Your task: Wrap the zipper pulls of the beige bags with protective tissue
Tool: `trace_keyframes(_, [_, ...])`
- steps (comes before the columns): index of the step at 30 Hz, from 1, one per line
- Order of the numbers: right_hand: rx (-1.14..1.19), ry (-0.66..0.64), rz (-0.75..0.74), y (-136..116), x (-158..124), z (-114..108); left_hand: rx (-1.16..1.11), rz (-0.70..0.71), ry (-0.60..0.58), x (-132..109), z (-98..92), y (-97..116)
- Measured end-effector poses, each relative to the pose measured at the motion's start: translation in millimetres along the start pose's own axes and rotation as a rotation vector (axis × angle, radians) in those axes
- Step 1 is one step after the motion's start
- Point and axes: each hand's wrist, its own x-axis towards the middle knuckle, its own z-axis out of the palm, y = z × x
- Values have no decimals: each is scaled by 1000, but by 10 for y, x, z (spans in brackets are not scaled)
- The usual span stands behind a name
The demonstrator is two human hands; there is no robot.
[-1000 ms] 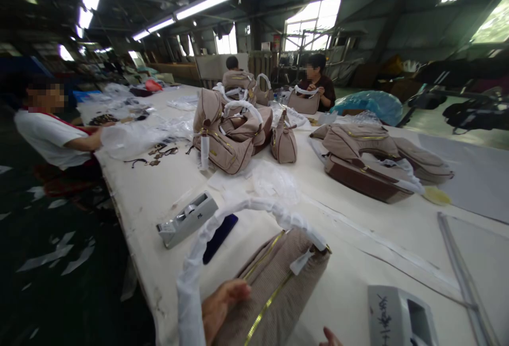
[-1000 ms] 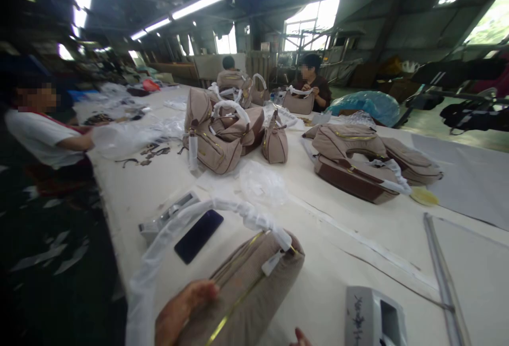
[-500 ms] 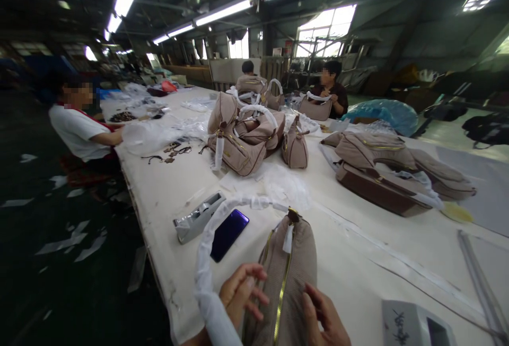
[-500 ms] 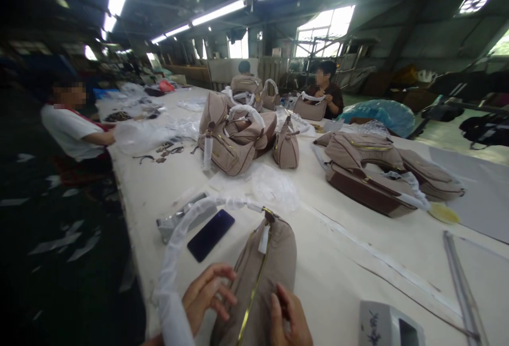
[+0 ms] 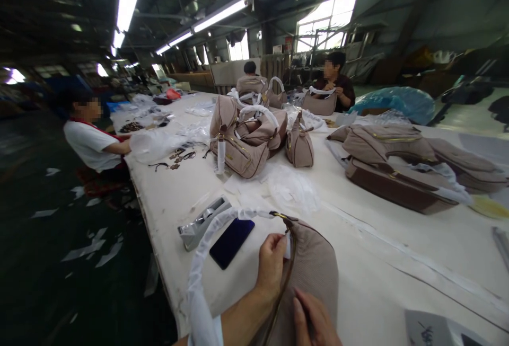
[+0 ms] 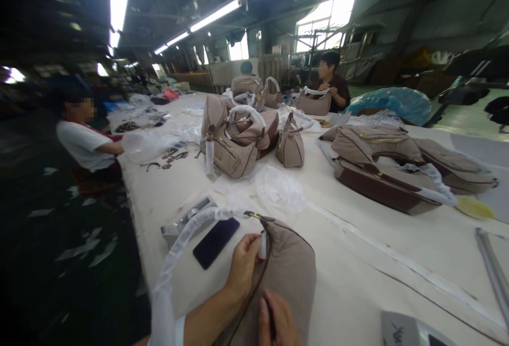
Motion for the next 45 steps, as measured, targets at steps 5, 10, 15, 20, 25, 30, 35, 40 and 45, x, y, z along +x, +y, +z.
trace_keyframes(5, [-2, -68, -102, -100, 543, -91, 27, 21, -94, -7, 161, -2])
trace_keyframes(10, [-23, -16, -64, -97, 756, -57, 64, 58, -136, -21, 224, -19])
trace_keyframes(15, [-36, 7, -82, -40, 767, -29, 76, 99, -135, -70, 242, -34])
trace_keyframes(20, [-65, 31, 16, -43, 784, -21, 61, 102, -149, -111, 270, -6])
trace_keyframes(25, [229, -92, 380, -43, 922, -84, -32, 25, -175, -89, 282, -58])
trace_keyframes(30, [596, -273, 937, -38, 1103, -118, -202, -135, -110, -80, 316, -109])
trace_keyframes(35, [671, -360, 993, -64, 1141, -165, -275, -155, -192, -102, 316, -46])
trace_keyframes(40, [821, -467, 1107, -97, 1034, -245, -251, -186, -276, -60, 242, -13])
trace_keyframes(45, [1078, -539, 1294, -34, 941, -267, -255, -206, -340, -82, 194, 19])
